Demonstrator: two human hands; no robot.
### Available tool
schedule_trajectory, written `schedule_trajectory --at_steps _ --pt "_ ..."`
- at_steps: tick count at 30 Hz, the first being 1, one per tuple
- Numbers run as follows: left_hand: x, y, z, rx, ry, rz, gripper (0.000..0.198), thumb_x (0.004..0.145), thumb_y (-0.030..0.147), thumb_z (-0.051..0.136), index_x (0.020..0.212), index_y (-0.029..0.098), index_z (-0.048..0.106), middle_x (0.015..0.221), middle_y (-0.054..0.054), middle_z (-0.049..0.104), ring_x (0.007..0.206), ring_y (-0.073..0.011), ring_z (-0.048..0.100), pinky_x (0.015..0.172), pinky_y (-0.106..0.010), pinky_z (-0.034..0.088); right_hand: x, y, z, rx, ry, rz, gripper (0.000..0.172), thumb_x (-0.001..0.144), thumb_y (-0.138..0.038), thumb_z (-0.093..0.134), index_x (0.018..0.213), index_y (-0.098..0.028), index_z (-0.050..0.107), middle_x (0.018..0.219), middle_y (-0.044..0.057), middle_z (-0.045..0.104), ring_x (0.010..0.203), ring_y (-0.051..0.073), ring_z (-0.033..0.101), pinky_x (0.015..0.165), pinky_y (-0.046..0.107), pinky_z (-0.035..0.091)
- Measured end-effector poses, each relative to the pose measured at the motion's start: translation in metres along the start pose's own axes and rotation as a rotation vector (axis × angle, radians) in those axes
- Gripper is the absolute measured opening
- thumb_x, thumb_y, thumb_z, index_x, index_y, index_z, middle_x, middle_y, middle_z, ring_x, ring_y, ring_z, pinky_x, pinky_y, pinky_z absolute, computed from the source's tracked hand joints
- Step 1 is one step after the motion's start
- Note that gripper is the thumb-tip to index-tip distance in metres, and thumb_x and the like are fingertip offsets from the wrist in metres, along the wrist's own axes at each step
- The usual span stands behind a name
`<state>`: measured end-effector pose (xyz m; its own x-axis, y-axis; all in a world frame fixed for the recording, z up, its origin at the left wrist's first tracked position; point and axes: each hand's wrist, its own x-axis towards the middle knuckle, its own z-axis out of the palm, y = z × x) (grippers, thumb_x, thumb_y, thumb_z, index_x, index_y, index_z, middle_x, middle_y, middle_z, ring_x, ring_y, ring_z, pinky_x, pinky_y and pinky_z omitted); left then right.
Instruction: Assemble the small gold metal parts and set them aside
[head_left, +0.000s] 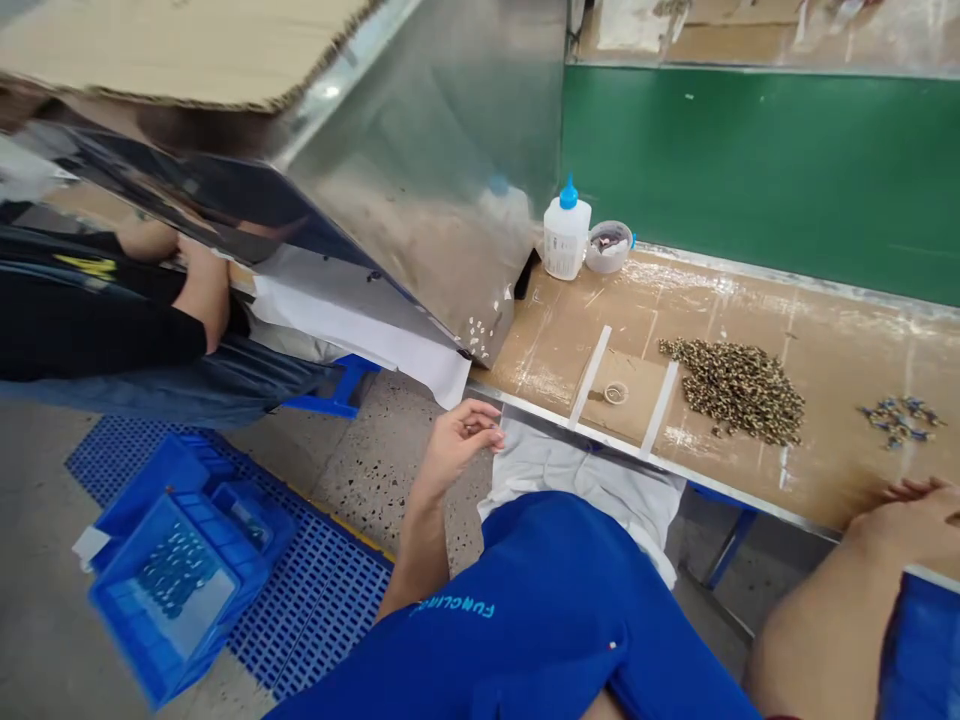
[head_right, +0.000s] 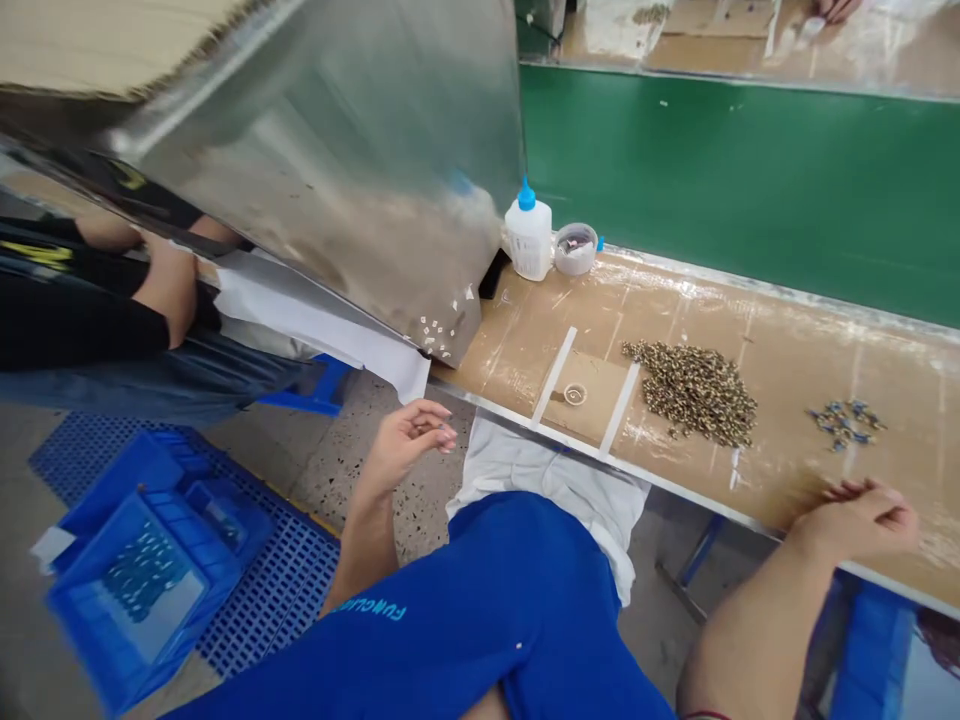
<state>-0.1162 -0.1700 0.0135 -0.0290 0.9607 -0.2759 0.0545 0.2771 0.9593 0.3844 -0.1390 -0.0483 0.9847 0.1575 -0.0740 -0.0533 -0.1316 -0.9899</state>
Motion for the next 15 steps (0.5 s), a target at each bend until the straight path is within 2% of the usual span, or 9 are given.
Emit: schedule_trajectory --at_steps 1,3,4,6,9,11,13,15 --pt "0.005 -0.005 0.012 -0.024 -0.088 -0.024 0.029 0.072 0.034 0.082 0.090 0.015 0.068 0.070 -0.003 0.072 0.060 -0.0160 0.070 0.058 -0.027 0.060 -0.008 -0.001 0.000 0.015 0.035 -0.033 0.043 0.069 -0.057 0.058 0.052 -0.027 0.033 0.060 -0.001 0.034 0.052 0.013 0.030 0.048 0.030 0.016" --pt "0.023 -0.018 0.036 -0.058 -0.225 -0.053 0.028 0.071 0.034 0.083 0.083 0.015 0.067 0.070 -0.003 0.071 0.062 -0.0158 0.070 0.062 -0.028 0.061 -0.033 0.000 -0.001 0.052 -0.026 -0.056 0.042 0.067 -0.057 0.059 0.053 -0.026 0.034 0.055 -0.004 0.031 0.049 0.011 0.028 0.047 0.029 0.017" --pt "0.035 -0.026 0.048 -0.063 -0.275 -0.055 0.029 0.071 0.035 0.084 0.080 0.014 0.067 0.070 -0.003 0.071 0.063 -0.0157 0.070 0.064 -0.028 0.061 -0.051 0.002 -0.001 0.047 -0.130 -0.063 0.042 0.066 -0.058 0.061 0.054 -0.026 0.037 0.055 -0.004 0.034 0.049 0.011 0.030 0.046 0.028 0.020" --pt "0.058 -0.042 0.073 -0.057 -0.361 -0.031 0.027 0.071 0.034 0.084 0.079 0.013 0.070 0.075 -0.005 0.073 0.070 -0.0163 0.071 0.070 -0.029 0.061 -0.092 0.009 0.000 0.016 -0.263 -0.068 0.041 0.061 -0.061 0.068 0.062 -0.025 0.049 0.058 -0.002 0.048 0.052 0.013 0.045 0.047 0.029 0.034" --pt "0.085 -0.063 0.101 -0.048 -0.449 0.081 0.024 0.074 0.036 0.082 0.080 0.014 0.075 0.083 -0.007 0.075 0.078 -0.0175 0.071 0.075 -0.030 0.059 -0.154 0.022 0.012 -0.073 -0.721 -0.129 0.044 0.071 -0.065 0.069 0.082 -0.023 0.062 0.070 0.001 0.061 0.061 0.015 0.057 0.057 0.032 0.050" --pt "0.096 -0.072 0.112 -0.031 -0.478 0.202 0.022 0.079 0.037 0.079 0.080 0.015 0.077 0.084 -0.007 0.075 0.081 -0.0175 0.070 0.076 -0.030 0.057 -0.183 0.030 0.025 -0.067 -0.947 -0.122 0.046 0.072 -0.063 0.073 0.094 -0.024 0.064 0.079 0.003 0.067 0.069 0.018 0.064 0.064 0.034 0.055" --pt "0.101 -0.077 0.116 -0.002 -0.489 0.299 0.020 0.083 0.036 0.076 0.082 0.016 0.078 0.085 -0.007 0.075 0.081 -0.0168 0.069 0.076 -0.029 0.056 -0.197 0.037 0.038 -0.051 -1.029 -0.061 0.047 0.074 -0.062 0.073 0.100 -0.025 0.063 0.082 0.003 0.068 0.070 0.018 0.065 0.064 0.033 0.056" --pt "0.102 -0.080 0.117 0.018 -0.474 0.319 0.020 0.085 0.035 0.073 0.086 0.016 0.078 0.085 -0.007 0.075 0.079 -0.0158 0.068 0.073 -0.027 0.055 -0.199 0.042 0.049 -0.050 -1.043 -0.016 0.046 0.077 -0.061 0.073 0.102 -0.025 0.062 0.080 0.002 0.068 0.068 0.017 0.064 0.059 0.031 0.055"
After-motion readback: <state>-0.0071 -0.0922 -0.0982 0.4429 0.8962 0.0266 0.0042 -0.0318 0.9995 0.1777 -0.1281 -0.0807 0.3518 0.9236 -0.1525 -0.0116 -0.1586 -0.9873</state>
